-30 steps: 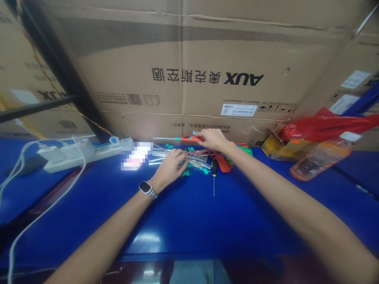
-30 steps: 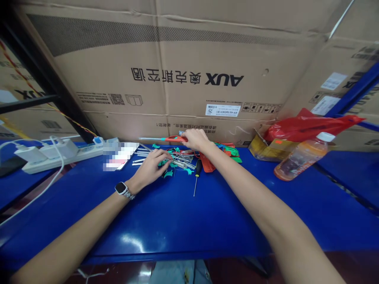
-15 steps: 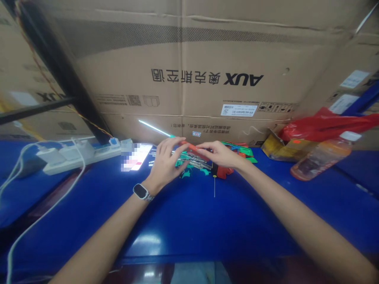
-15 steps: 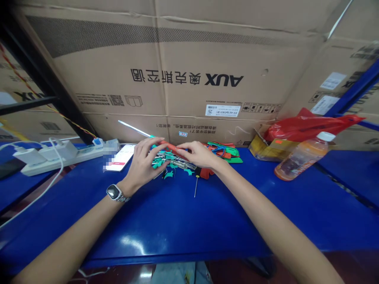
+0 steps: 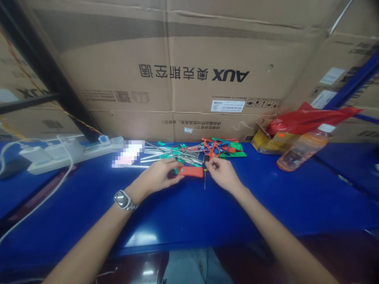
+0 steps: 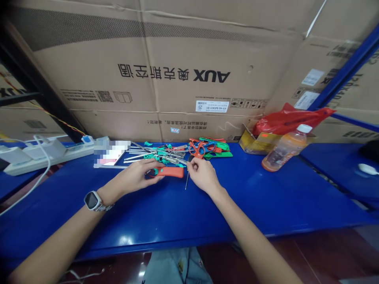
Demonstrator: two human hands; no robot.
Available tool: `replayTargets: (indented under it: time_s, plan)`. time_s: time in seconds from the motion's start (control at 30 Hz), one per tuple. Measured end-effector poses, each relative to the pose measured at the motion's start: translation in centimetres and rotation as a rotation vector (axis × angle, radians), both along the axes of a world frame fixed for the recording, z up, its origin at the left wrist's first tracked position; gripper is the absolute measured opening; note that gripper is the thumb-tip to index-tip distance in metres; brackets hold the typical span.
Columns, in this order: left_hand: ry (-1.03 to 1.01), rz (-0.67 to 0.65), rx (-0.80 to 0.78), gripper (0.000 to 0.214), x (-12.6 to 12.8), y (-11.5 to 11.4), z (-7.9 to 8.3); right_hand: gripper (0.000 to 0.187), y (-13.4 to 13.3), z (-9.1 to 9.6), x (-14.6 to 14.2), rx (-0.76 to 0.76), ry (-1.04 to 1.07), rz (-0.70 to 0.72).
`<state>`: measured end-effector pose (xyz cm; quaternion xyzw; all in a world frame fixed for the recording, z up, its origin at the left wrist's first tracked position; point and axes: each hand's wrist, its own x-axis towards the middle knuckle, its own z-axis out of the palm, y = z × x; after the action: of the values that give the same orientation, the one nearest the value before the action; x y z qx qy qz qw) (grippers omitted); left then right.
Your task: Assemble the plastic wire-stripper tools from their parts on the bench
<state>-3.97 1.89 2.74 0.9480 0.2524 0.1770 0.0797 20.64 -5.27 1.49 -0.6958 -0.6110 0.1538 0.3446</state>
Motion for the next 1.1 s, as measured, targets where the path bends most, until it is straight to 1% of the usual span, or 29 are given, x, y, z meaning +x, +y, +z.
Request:
replayTargets:
  time_s: [0.07, 0.13, 0.23, 0.33, 0.43, 0.53, 0.7, 0.77, 0.9, 1.03, 1.1]
  plan:
    - [0.026, -0.003, -0.041, 0.039, 0.3, -0.3, -0.1, 0.028, -1.0, 0.1, -0.2, -0.099, -0.179, -0.074]
    - [0.05, -0.023, -0.072, 0.041, 0.4, -0.5, -0.1, 0.026, -1.4, 0.1, -0.6, -0.183, -0.302, -0.099]
    - [0.073, -0.049, -0.11, 0.043, 0.5, -0.4, -0.2, 0.023, -1.0, 0.2, -1.1, -0.247, -0.4, -0.11]
    - [0.067, -0.011, -0.122, 0.045, 0.5, 0.1, -0.9, 0.022, 0.0, 0.3, -1.4, -0.266, -0.445, -0.116]
    - [0.041, -0.006, -0.068, 0.044, 0.6, 0.5, -1.8, 0.017, 0.8, 0.4, -1.5, -0.275, -0.454, -0.12]
    - [0.046, -0.028, -0.009, 0.043, 0.8, 0.8, -2.5, 0.016, 1.3, 0.3, -1.4, -0.287, -0.396, -0.149]
    - [0.027, -0.002, 0.025, 0.036, 0.9, 0.9, -2.4, 0.013, 1.5, -0.3, -0.8, -0.299, -0.233, -0.181]
    - [0.012, -0.001, 0.046, 0.035, 1.0, 0.8, -2.2, 0.012, 1.5, -0.5, -0.6, -0.293, -0.208, -0.181]
    - [-0.004, -0.025, 0.062, 0.033, 1.4, 0.3, -2.2, 0.015, 1.4, -0.6, -0.4, -0.269, -0.275, -0.197]
    - [0.028, -0.042, 0.032, 0.035, 1.8, 0.1, -2.7, 0.028, 1.8, -0.5, -0.4, -0.247, -0.322, -0.231]
    - [0.038, -0.042, 0.02, 0.032, 1.8, 0.2, -2.8, 0.027, 2.2, -0.3, -0.5, -0.23, -0.341, -0.224]
